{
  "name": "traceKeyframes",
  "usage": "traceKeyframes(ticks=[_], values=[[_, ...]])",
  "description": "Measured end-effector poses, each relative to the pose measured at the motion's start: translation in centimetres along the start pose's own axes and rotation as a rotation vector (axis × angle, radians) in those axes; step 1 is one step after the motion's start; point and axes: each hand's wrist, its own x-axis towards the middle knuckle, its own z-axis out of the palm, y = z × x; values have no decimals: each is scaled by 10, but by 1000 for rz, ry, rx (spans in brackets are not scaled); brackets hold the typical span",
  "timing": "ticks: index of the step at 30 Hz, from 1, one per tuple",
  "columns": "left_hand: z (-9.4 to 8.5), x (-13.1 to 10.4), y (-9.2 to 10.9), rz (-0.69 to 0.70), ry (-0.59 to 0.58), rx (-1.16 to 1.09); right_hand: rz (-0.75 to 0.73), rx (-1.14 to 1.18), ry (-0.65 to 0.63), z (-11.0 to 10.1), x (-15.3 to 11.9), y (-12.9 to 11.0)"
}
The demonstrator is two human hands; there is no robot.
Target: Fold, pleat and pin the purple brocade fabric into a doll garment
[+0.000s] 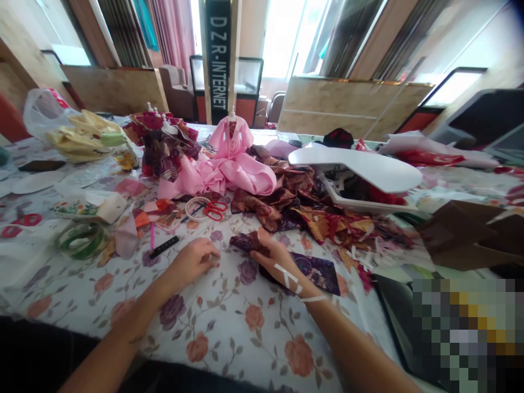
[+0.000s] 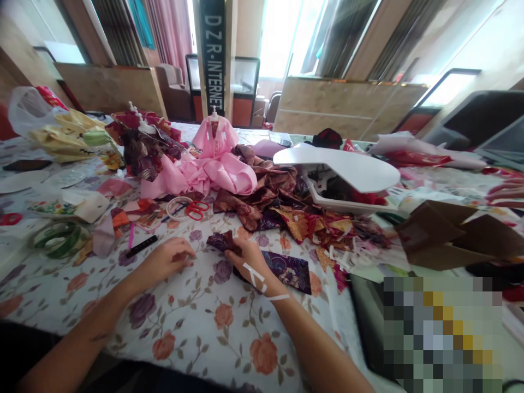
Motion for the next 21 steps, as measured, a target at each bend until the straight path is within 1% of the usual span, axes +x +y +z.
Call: traceKeyframes(ticks=[2, 4, 6, 10, 15, 19, 21], values=[[-1, -11, -4, 27, -78, 50, 8, -28, 13, 11, -1, 3], [-1, -17, -4, 28, -93, 72, 4, -41, 18, 20, -3, 5], [2, -18, -3, 11, -87, 87, -19, -53, 20, 23, -5, 6], [8, -11, -3, 17, -100, 157, -77, -81, 27, 22, -7, 8], [15, -12, -5, 104, -84, 259, -141, -162, 23, 21, -7, 8], [11, -21, -8, 142, -95, 231, -156, -174, 16, 21, -6, 9], [6, -25, -12, 133, -74, 180, -156, -175, 16, 21, -6, 9]])
